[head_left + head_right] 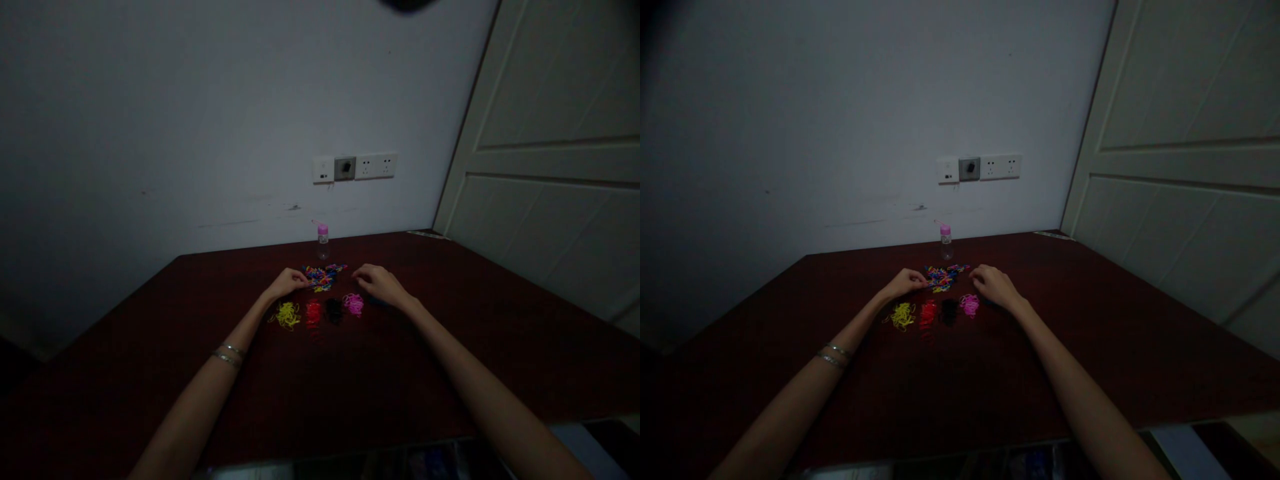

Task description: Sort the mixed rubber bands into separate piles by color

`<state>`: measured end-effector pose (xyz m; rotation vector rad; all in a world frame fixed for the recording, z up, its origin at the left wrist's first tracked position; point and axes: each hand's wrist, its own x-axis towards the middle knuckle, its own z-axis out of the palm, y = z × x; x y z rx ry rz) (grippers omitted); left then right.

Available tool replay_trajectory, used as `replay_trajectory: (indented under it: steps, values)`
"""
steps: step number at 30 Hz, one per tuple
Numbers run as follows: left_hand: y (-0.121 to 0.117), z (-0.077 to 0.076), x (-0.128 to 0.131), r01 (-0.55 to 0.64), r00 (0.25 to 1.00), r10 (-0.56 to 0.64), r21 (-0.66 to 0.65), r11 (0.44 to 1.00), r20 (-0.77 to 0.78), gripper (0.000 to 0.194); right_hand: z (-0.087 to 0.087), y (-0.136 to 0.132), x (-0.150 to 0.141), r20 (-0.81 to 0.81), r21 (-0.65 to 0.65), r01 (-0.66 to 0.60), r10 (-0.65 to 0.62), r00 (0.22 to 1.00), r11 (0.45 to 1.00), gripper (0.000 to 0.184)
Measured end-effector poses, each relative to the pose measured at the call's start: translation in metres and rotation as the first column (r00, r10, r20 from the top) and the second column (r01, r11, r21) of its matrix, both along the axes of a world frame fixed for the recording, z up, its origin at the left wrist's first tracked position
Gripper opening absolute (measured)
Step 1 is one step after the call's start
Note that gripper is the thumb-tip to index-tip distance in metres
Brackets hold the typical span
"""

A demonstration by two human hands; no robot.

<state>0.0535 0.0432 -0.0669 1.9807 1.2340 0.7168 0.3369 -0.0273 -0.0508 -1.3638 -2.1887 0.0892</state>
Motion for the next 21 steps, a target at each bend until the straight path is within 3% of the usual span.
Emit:
replay_trajectory:
  steps: [12, 21]
  values:
    - [-0.004, 0.029, 0.009, -0.098, 0.979, 0.090, 0.037, 0.995, 0.180, 0.022, -0.001, 0.001, 0.000, 0.001, -0.002, 0.002, -0.002, 1.000, 1.000, 0.021]
    - [-0.007, 0.033, 0.015, -0.120, 0.969, 0.106, 0.051, 0.991, 0.224, 0.024, 0.001, -0.002, 0.000, 0.000, 0.009, 0.018, -0.018, 1.000, 1.000, 0.021]
